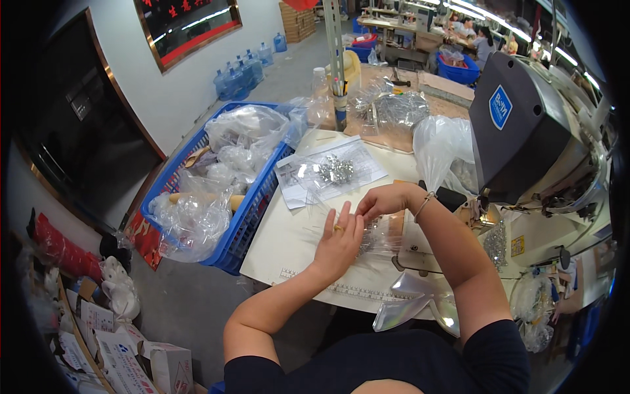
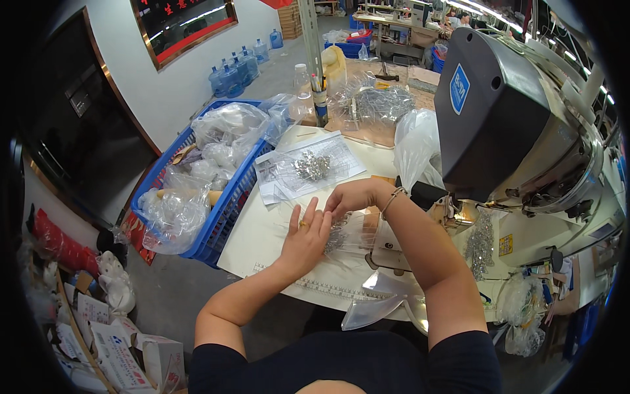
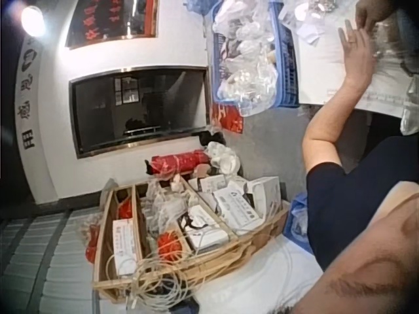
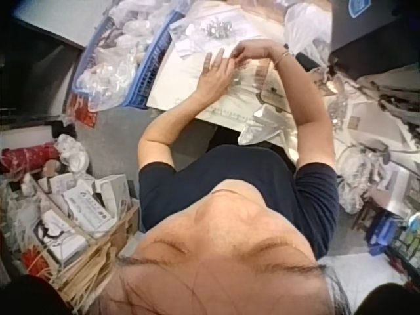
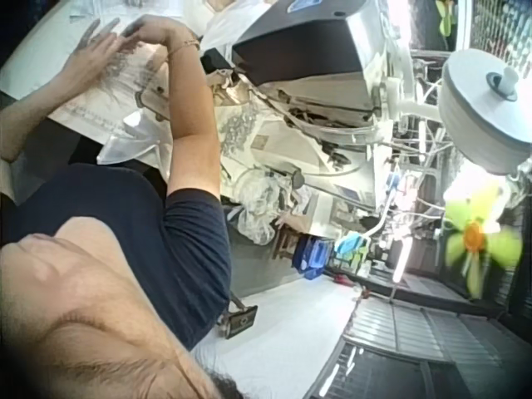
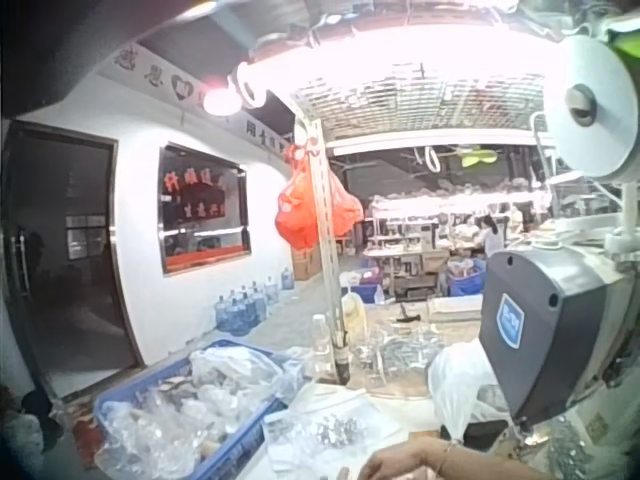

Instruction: The person assembles small, silver, star-shaped decorations by hand, arranging them into a cluster. They then use a sewing machine to stitch the cluster onto a clear plastic backing. The process involves repeated manual assembly and machine sewing of multiple units.

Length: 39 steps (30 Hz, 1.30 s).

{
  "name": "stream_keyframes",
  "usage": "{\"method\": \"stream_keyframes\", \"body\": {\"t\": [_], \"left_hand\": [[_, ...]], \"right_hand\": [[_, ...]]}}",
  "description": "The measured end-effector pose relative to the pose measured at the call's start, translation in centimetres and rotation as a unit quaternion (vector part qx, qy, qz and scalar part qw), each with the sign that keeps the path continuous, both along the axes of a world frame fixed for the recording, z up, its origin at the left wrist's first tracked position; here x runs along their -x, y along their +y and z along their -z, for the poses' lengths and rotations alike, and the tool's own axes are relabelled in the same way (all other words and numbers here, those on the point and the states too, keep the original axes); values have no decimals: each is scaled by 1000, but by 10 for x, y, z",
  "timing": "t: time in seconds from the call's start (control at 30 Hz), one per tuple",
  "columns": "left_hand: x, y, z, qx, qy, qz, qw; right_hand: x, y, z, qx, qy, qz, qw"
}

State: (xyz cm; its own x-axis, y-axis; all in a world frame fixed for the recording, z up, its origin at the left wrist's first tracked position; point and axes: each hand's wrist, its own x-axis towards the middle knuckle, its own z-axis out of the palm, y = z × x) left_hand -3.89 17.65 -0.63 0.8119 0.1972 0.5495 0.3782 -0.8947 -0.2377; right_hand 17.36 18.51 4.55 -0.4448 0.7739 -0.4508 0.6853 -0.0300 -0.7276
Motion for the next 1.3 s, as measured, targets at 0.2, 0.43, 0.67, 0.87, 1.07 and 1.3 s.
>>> {"method": "stream_keyframes", "body": {"t": [0.2, 0.43, 0.67, 0.87, 1.07, 1.3], "left_hand": [[4, 11, -17, 150, 170, 30, 974], [1, 18, -6, 183, 118, 35, 975], [1, 21, 1, 161, 109, 20, 981], [-1, 18, -4, 168, 116, 23, 979], [-3, 29, -5, 153, 108, 3, 982], [-6, 46, -7, 128, 131, -17, 983]], "right_hand": [[-22, 59, 25, -135, -87, 187, 969], [-11, 104, 48, -317, -337, 120, 879], [2, 111, 12, -343, -204, 56, 915], [-4, 106, 44, -342, -352, 22, 871], [13, 112, 15, -235, -468, -34, 851], [0, 118, 30, -175, -379, -9, 909]]}}
